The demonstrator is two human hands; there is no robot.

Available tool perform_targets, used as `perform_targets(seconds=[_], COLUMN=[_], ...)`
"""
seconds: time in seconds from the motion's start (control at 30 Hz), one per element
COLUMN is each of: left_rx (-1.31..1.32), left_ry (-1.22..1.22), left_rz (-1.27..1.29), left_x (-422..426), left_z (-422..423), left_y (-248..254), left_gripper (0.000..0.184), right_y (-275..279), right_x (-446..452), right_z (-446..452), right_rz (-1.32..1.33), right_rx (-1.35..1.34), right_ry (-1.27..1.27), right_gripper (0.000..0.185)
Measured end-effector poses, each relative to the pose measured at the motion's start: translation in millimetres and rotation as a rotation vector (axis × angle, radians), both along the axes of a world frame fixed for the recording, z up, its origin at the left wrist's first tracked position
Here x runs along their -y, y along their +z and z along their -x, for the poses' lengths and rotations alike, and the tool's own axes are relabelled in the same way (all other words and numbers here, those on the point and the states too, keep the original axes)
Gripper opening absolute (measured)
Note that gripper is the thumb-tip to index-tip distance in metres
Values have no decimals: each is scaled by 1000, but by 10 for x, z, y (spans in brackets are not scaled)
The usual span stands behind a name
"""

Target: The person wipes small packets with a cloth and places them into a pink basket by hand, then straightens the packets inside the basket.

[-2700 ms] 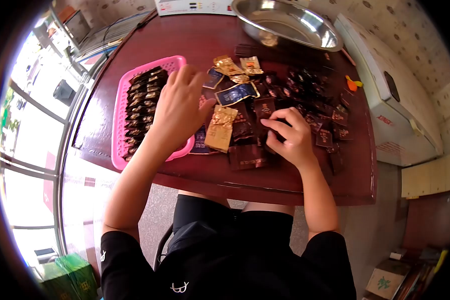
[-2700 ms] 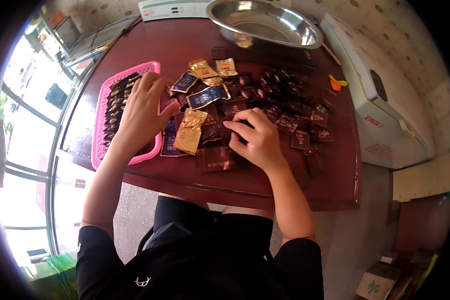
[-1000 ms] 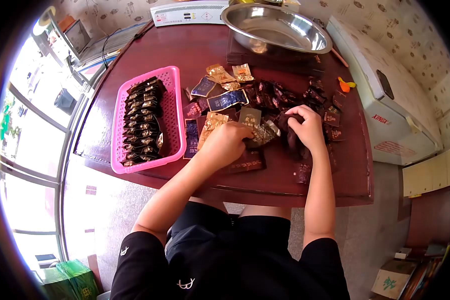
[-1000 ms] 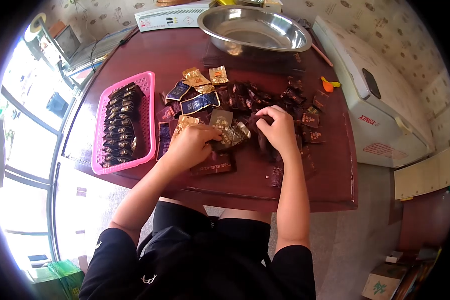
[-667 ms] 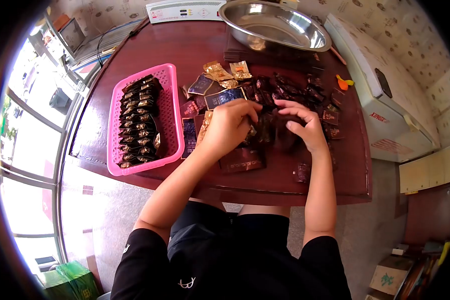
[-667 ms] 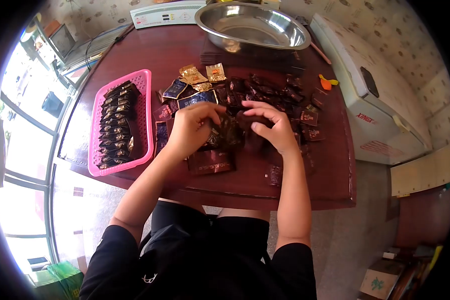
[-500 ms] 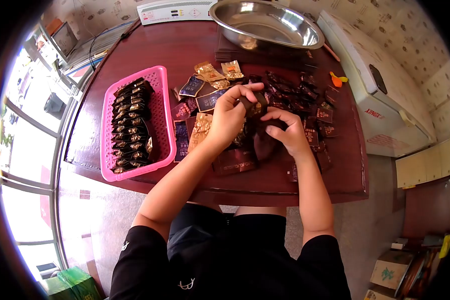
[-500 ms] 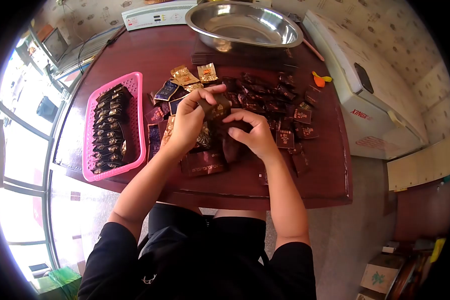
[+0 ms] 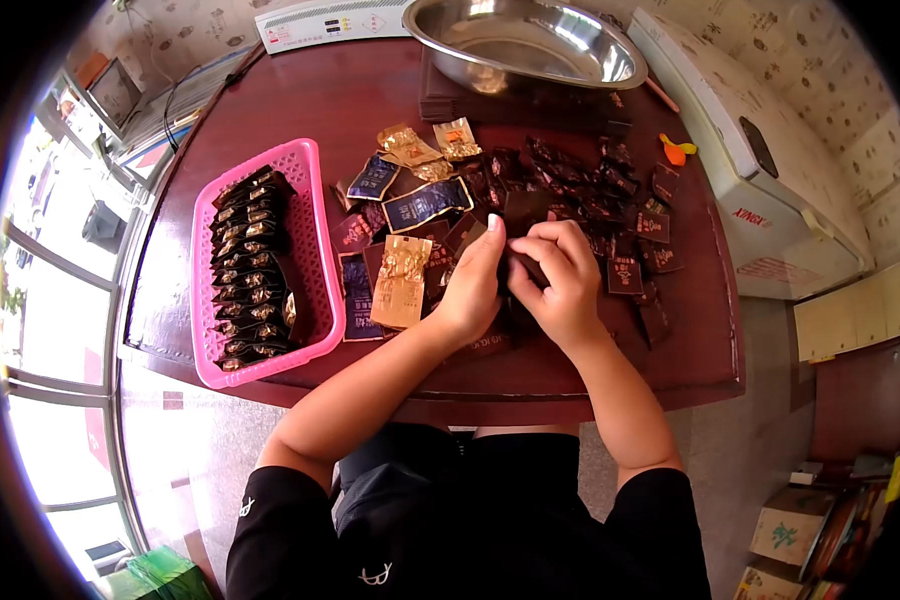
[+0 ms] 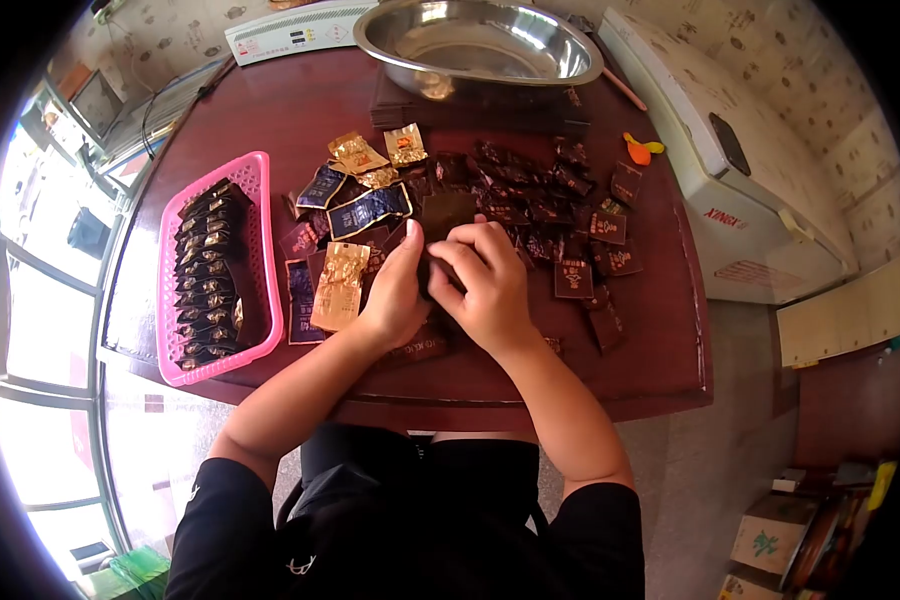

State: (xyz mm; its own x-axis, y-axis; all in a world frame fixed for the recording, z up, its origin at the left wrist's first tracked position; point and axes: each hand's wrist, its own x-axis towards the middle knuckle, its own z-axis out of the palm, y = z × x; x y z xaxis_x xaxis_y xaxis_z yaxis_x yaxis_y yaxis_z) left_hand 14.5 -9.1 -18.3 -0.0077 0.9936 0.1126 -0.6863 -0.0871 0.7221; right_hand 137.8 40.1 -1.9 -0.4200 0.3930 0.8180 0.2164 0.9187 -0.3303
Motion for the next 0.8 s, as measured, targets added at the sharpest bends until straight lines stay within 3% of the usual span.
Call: perform_targets(seconds=[0.07,0.13,0.2,0.33,0.47,0.57,0.67,0.8], left_rx=[-12,-320,-431,-67,57,130,297,209], left_ry=[-17,35,60,-63,2,-36,-34,-37], left_rz=[61,174,210,279,171,156,247,231], left_x=[-7,-45,-18,89,12,-73,-30,-88], left_z=[10,7,-44,-82,29,111,78,89], left_y=[-94,-231,-259,144,170,53,30,-17], left_gripper=[55,52,52,57,54,48,39,40], right_y=[55,76,93,120,214,242,143,103], right_x=[-14,-66,-170,-316,-257,-87,-38,-118], right_z=[-10,-23,-88,-267,-319,-183,-34,-109], right_rz=[-75,-149,-157,-86,-27,-121,-78,-15], right_rx=[4,-3,-47,-42,-161,-83,128,130], right_ry=[-10,-132,-235,-375,-344,-28,23,-45], right_gripper=[27,26,24,21,21,27,34,31])
